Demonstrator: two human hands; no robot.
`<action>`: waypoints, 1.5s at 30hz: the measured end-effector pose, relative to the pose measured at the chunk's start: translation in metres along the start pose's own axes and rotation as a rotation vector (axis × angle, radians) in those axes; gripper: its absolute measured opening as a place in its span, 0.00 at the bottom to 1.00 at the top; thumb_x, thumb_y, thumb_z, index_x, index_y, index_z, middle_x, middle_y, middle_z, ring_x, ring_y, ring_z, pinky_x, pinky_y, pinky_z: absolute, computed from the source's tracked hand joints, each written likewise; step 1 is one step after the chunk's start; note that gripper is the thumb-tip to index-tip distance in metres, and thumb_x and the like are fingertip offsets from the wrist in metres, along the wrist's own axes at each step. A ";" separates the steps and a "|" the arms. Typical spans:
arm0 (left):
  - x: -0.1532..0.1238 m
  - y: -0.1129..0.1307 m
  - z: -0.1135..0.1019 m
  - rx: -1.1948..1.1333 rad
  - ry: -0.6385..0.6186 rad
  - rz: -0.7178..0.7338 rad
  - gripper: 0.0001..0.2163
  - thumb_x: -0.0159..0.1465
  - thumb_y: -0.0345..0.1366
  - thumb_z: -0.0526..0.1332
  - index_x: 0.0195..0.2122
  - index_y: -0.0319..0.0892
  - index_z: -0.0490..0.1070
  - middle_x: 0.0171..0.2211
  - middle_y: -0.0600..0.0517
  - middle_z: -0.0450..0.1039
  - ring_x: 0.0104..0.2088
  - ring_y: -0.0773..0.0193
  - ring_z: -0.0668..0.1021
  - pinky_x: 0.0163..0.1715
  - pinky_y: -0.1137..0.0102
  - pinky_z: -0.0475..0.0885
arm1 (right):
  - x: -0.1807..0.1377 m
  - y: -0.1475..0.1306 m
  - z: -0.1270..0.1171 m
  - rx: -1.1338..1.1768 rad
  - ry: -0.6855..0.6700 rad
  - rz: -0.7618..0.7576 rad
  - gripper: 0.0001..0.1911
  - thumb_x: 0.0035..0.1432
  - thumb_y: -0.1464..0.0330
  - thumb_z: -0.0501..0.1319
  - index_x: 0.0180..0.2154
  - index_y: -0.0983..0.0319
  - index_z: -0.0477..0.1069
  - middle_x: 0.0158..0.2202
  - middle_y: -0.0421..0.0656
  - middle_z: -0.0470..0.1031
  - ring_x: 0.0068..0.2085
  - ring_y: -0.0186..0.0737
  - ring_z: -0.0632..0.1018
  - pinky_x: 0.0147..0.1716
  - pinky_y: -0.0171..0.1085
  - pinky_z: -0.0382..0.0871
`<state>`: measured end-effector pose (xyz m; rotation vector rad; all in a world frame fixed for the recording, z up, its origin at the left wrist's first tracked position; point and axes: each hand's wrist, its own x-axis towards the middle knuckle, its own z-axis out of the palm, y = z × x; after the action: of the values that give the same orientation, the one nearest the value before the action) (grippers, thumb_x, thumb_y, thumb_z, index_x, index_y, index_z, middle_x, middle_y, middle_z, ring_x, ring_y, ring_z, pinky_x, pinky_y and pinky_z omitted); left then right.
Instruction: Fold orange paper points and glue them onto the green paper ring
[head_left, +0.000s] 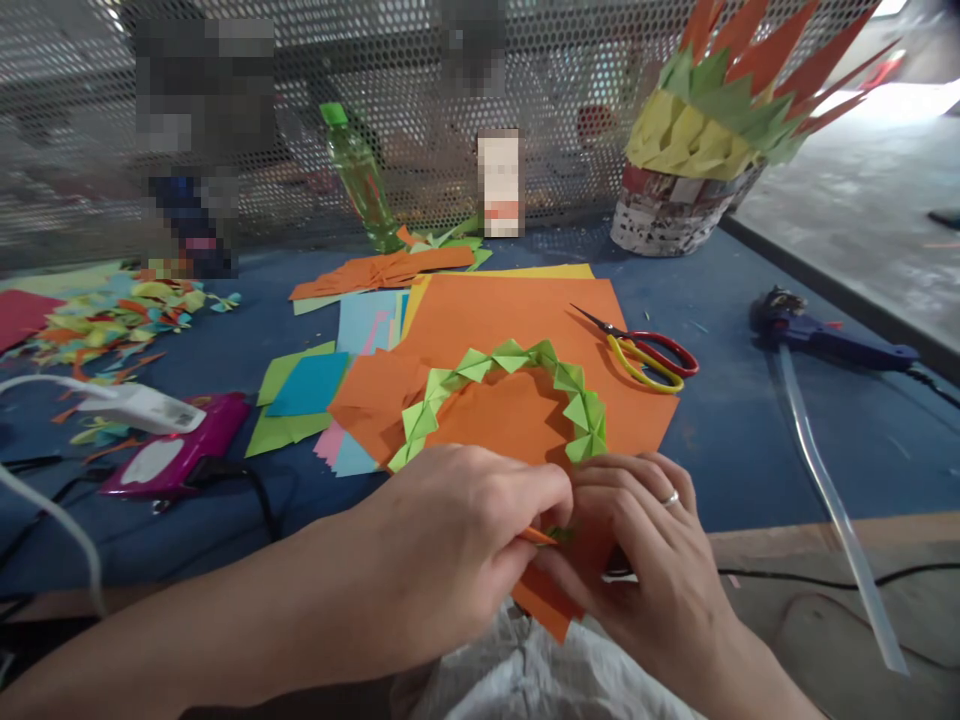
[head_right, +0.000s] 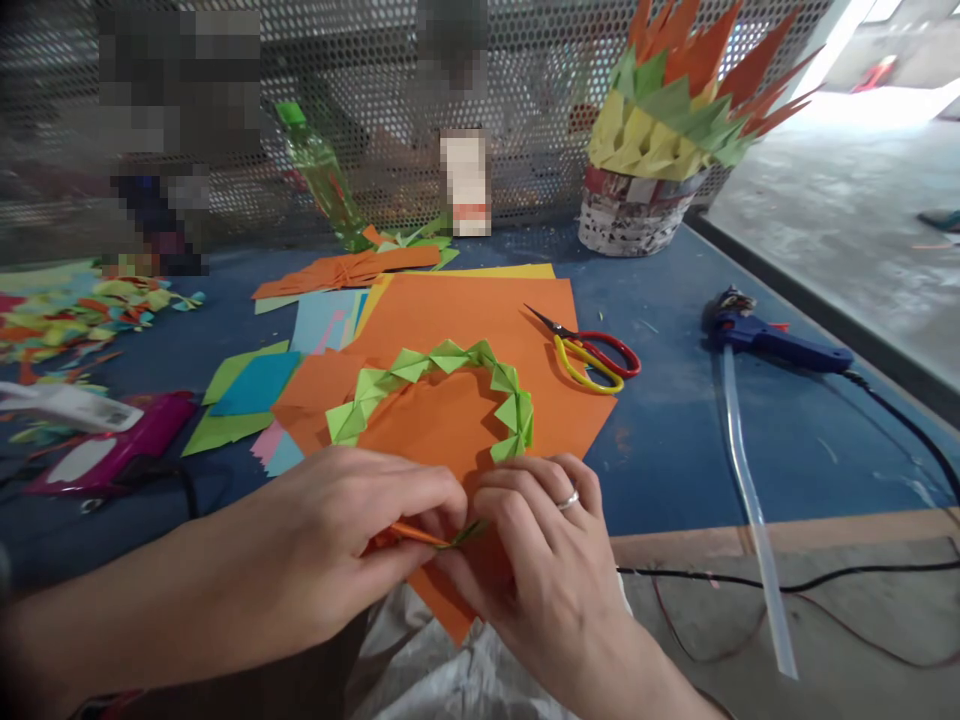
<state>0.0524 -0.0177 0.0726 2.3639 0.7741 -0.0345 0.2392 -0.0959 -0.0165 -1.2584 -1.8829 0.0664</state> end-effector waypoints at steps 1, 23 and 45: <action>0.000 0.001 -0.001 0.016 0.009 -0.003 0.07 0.65 0.27 0.59 0.39 0.48 0.69 0.33 0.59 0.75 0.33 0.65 0.77 0.31 0.69 0.60 | 0.001 -0.001 0.000 -0.004 -0.019 0.010 0.09 0.61 0.65 0.69 0.40 0.60 0.71 0.42 0.41 0.80 0.47 0.41 0.78 0.55 0.44 0.59; -0.059 -0.029 -0.025 0.163 0.149 0.130 0.29 0.57 0.42 0.77 0.57 0.55 0.69 0.57 0.57 0.74 0.61 0.55 0.72 0.63 0.65 0.59 | 0.020 -0.012 0.001 0.050 -0.207 -0.053 0.07 0.60 0.65 0.71 0.40 0.53 0.76 0.43 0.30 0.81 0.52 0.38 0.75 0.54 0.40 0.52; -0.029 -0.042 -0.001 0.084 0.222 0.136 0.06 0.65 0.26 0.68 0.37 0.44 0.78 0.36 0.58 0.80 0.43 0.64 0.79 0.64 0.63 0.53 | 0.022 -0.014 0.003 0.096 -0.180 -0.034 0.04 0.61 0.66 0.70 0.37 0.54 0.76 0.39 0.31 0.82 0.49 0.37 0.77 0.55 0.41 0.53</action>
<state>0.0055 -0.0062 0.0555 2.5235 0.7241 0.2611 0.2242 -0.0842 0.0019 -1.1873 -2.0289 0.2567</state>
